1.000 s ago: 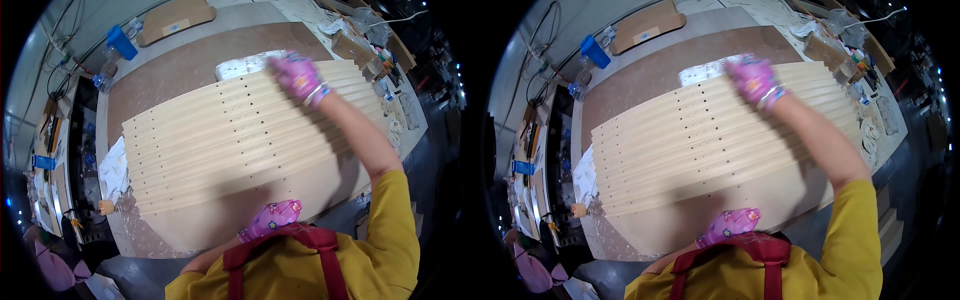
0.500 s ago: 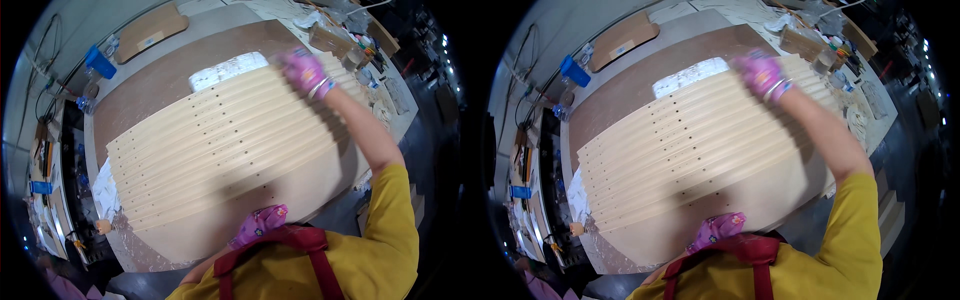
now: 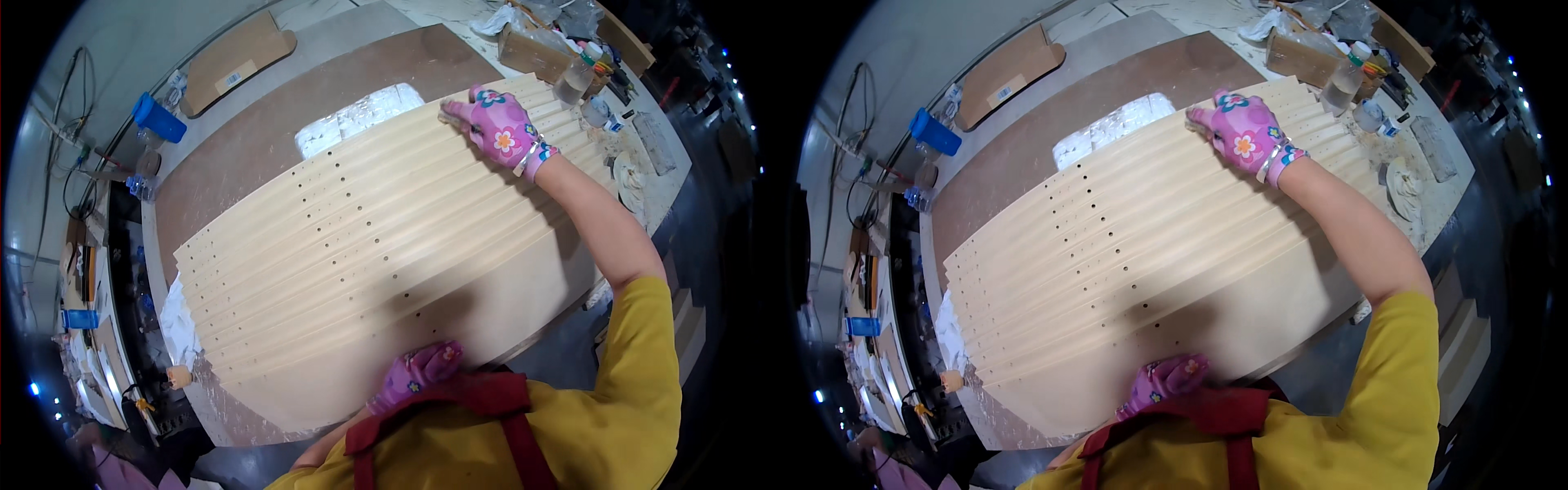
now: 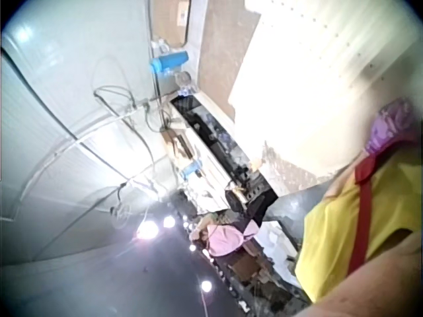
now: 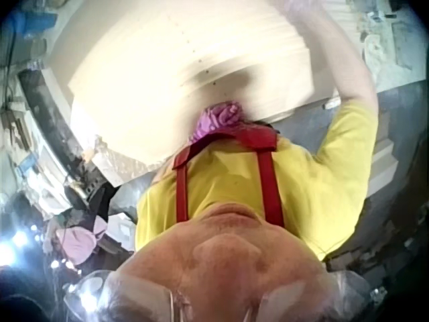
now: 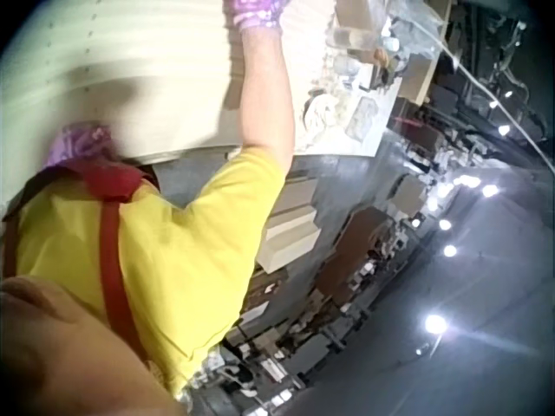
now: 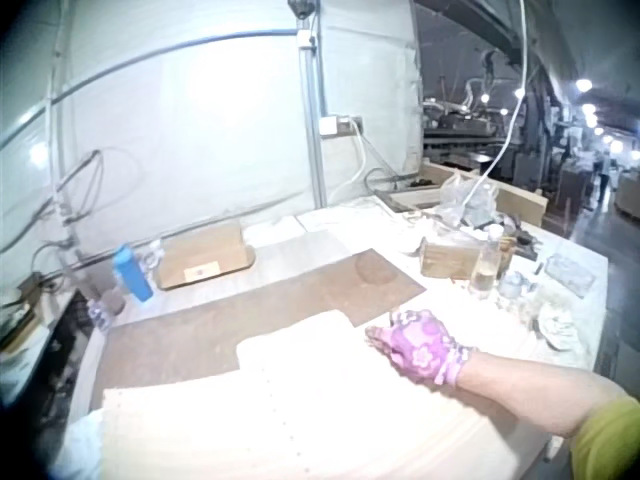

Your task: The person applies a liquid finish to a stack of light-colored wooden boards using a small brush and a sponge. They dip the brush into a container of finish and apply it to the edges and surfaces of the boards, then use a sponge to spread the finish evenly across the boards.

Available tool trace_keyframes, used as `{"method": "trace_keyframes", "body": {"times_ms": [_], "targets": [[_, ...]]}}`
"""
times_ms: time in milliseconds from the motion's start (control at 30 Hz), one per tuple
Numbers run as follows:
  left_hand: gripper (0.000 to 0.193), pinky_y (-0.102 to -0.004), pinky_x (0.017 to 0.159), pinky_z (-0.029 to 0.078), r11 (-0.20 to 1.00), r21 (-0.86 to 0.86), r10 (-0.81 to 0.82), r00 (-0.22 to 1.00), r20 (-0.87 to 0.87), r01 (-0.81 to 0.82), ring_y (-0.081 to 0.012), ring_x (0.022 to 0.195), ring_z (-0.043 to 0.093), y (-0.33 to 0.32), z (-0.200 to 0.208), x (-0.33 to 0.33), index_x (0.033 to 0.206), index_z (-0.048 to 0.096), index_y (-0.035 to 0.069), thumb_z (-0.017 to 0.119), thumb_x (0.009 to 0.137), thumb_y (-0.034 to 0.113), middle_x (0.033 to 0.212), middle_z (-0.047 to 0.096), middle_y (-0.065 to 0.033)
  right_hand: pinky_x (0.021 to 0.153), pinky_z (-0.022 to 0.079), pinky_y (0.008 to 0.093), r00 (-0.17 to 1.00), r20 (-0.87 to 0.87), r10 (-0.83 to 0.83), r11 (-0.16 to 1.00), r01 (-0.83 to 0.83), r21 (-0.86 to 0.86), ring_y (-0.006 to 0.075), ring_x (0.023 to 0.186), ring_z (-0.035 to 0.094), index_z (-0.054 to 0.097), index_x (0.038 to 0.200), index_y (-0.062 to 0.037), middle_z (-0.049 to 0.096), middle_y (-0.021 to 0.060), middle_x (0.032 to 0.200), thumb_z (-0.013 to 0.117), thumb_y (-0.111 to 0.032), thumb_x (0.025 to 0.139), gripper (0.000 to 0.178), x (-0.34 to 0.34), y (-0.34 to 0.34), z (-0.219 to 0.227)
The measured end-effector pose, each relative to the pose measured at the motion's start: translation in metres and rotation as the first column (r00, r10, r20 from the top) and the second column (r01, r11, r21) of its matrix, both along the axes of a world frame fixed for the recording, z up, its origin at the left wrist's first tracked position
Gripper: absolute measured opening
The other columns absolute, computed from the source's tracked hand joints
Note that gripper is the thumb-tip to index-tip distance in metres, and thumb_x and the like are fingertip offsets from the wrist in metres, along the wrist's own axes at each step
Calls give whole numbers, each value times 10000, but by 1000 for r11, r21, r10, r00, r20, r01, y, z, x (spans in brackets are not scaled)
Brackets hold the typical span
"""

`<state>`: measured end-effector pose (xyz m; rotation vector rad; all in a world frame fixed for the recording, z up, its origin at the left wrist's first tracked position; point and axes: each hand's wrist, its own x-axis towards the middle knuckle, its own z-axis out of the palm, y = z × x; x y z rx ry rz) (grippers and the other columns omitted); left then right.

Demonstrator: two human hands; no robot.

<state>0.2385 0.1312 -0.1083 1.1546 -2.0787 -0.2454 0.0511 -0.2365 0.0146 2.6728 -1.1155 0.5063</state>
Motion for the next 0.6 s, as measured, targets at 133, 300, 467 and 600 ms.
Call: {"method": "trace_keyframes", "body": {"times_ms": [133, 300, 467, 600], "targets": [[298, -363, 684, 567, 973, 215, -81, 996, -43, 88, -265, 878, 673, -3, 17, 1, 1127, 628, 85, 631, 833, 129, 1073, 655, -121, 749, 523, 413, 917, -29, -397, 914, 398, 79, 321, 899, 642, 630, 1180, -181, 627, 146, 988, 592, -143, 785, 398, -34, -26, 13], [337, -370, 688, 569, 1000, -29, -9, 1000, 21, 9, -268, 880, 675, -4, 25, -4, 1148, 611, 81, 635, 815, 132, 1054, 656, -122, 694, 497, 429, 988, 126, 93, 979, -114, 172, 343, 787, 619, 639, 1036, -127, 616, 162, 859, 520, -247, 904, 214, 39, 43, 7], [310, -362, 655, 578, 990, 77, -122, 991, 64, 117, -269, 883, 676, -9, 27, 5, 1115, 611, 76, 631, 806, 99, 1033, 655, -121, 698, 512, 438, 994, -5, 105, 992, -104, 74, 306, 788, 632, 578, 1219, -204, 621, 138, 932, 518, -259, 916, 314, 56, 91, -8], [255, -355, 630, 579, 972, 213, -18, 941, -338, 95, -264, 880, 677, 2, 15, -13, 1066, 632, 82, 622, 810, 81, 1039, 656, -117, 741, 536, 412, 909, -53, -414, 908, 416, 45, 328, 823, 641, 593, 1244, -170, 616, 181, 1018, 563, -233, 885, 365, -63, 0, 2]]}}
